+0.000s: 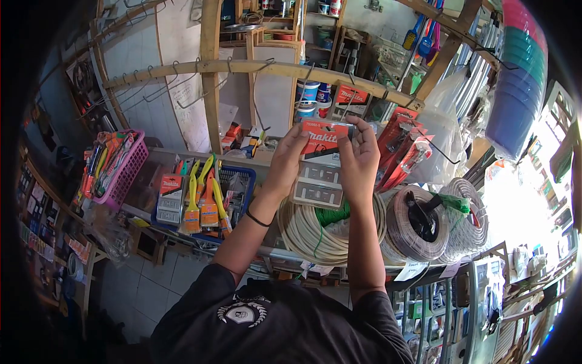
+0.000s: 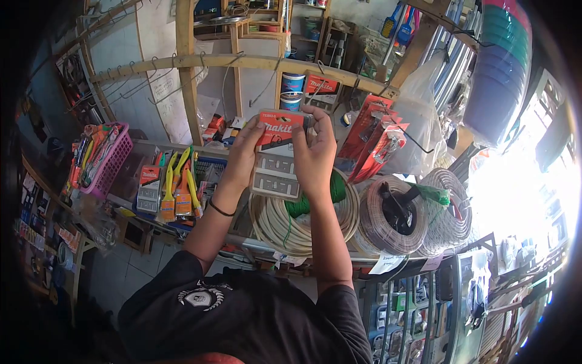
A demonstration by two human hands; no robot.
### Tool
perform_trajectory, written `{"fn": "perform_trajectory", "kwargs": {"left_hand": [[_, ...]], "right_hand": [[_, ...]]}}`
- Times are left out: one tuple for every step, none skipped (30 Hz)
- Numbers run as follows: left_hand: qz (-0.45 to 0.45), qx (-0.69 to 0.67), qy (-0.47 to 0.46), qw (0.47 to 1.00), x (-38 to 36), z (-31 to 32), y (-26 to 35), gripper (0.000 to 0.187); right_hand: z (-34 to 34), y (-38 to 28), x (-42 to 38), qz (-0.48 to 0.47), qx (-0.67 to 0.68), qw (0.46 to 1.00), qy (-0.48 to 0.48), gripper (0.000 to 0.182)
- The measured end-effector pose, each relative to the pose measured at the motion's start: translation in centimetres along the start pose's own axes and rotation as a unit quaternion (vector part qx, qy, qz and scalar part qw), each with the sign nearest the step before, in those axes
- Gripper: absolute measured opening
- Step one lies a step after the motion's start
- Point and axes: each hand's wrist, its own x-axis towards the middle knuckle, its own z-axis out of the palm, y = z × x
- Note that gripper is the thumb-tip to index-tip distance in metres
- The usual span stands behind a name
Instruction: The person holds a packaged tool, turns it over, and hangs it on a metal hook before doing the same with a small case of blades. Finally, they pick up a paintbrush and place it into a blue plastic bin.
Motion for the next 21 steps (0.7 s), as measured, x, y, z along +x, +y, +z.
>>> {"fn": "perform_trajectory", "kwargs": {"left_hand": [[0.001,-0.004,0.002,1.000,0.1,0.1,-0.1,0.037],[0.001,-0.007,0.004,1.000,0.2,0.1,-0.1,0.037],[0.001,-0.011,0.006,1.000,0.3,0.2,-0.2,0.037],[-0.001,-0.011,0.009,1.000,0.4,0.2,-0.3,0.036],[-0.003,-0.011,0.012,1.000,0.5,0.2,-0.3,0.036],[-0.005,-0.011,0.016,1.000,0.6,0.2,-0.4,0.035],[-0.010,-0.011,0.013,1.000,0.6,0.1,-0.6,0.035],[-0.012,-0.009,0.009,1.000,0.7,0.0,-0.6,0.034],[-0.013,-0.008,0.004,1.000,0.8,-0.1,-0.7,0.034],[-0.008,0.002,0.001,1.000,0.8,-0.1,-0.9,0.034],[-0.004,0.012,-0.002,1.000,0.8,-0.2,-1.0,0.034],[0.000,0.022,-0.005,1.000,0.8,-0.3,-1.3,0.034],[0.008,0.044,-0.005,0.999,0.8,-0.6,-1.7,0.035],[0.015,0.066,-0.005,0.998,1.1,-0.9,-2.2,0.035],[0.022,0.088,-0.006,0.996,1.4,-1.3,-2.7,0.036],[0.016,0.119,-0.005,0.993,1.7,-1.7,-3.1,0.035],[0.010,0.151,-0.004,0.988,2.1,-2.4,-3.2,0.035],[0.004,0.183,-0.002,0.983,2.5,-2.7,-3.2,0.034],[0.034,0.181,-0.005,0.983,2.9,-2.7,-3.5,0.034],[0.047,0.186,-0.007,0.981,3.3,-2.7,-3.7,0.034],[0.060,0.192,-0.011,0.980,3.7,-2.7,-3.7,0.034]], "right_hand": [[-0.2,0.0,0.0,0.003,-0.016,1.000,0.004,0.032],[-0.3,0.1,0.1,-0.001,-0.024,1.000,0.007,0.031],[-0.3,0.1,0.1,-0.006,-0.031,0.999,0.009,0.030],[-0.4,0.1,0.2,-0.010,-0.039,0.999,0.013,0.029],[-0.4,0.0,0.4,0.000,-0.047,0.999,0.015,0.029],[-0.3,-0.4,0.6,0.009,-0.055,0.998,0.018,0.029],[-0.4,-0.5,0.5,0.022,-0.065,0.997,0.020,0.029],[-0.6,-0.3,0.4,0.020,-0.065,0.998,0.018,0.029],[-0.7,0.1,0.3,0.018,-0.065,0.998,0.016,0.029],[-0.9,0.4,0.2,0.016,-0.065,0.998,0.013,0.029],[-1.0,0.6,0.1,0.019,-0.060,0.998,0.013,0.029],[-1.2,0.8,0.0,0.023,-0.056,0.998,0.012,0.028],[-1.3,1.0,-0.2,0.027,-0.051,0.998,0.011,0.028],[-1.5,1.4,-0.2,0.016,-0.053,0.998,0.008,0.028],[-1.8,1.9,-0.1,0.004,-0.056,0.998,0.005,0.028],[-2.1,2.4,-0.1,-0.007,-0.059,0.998,0.003,0.027],[-2.2,2.9,0.1,-0.020,-0.066,0.998,0.013,0.027],[-2.1,3.3,0.3,-0.033,-0.072,0.997,0.023,0.026],[-2.1,3.8,0.5,-0.036,-0.078,0.996,0.028,0.025],[-2.2,4.3,0.7,-0.039,-0.084,0.995,0.033,0.025],[-2.5,4.7,0.9,-0.032,-0.090,0.995,0.035,0.023]]}}
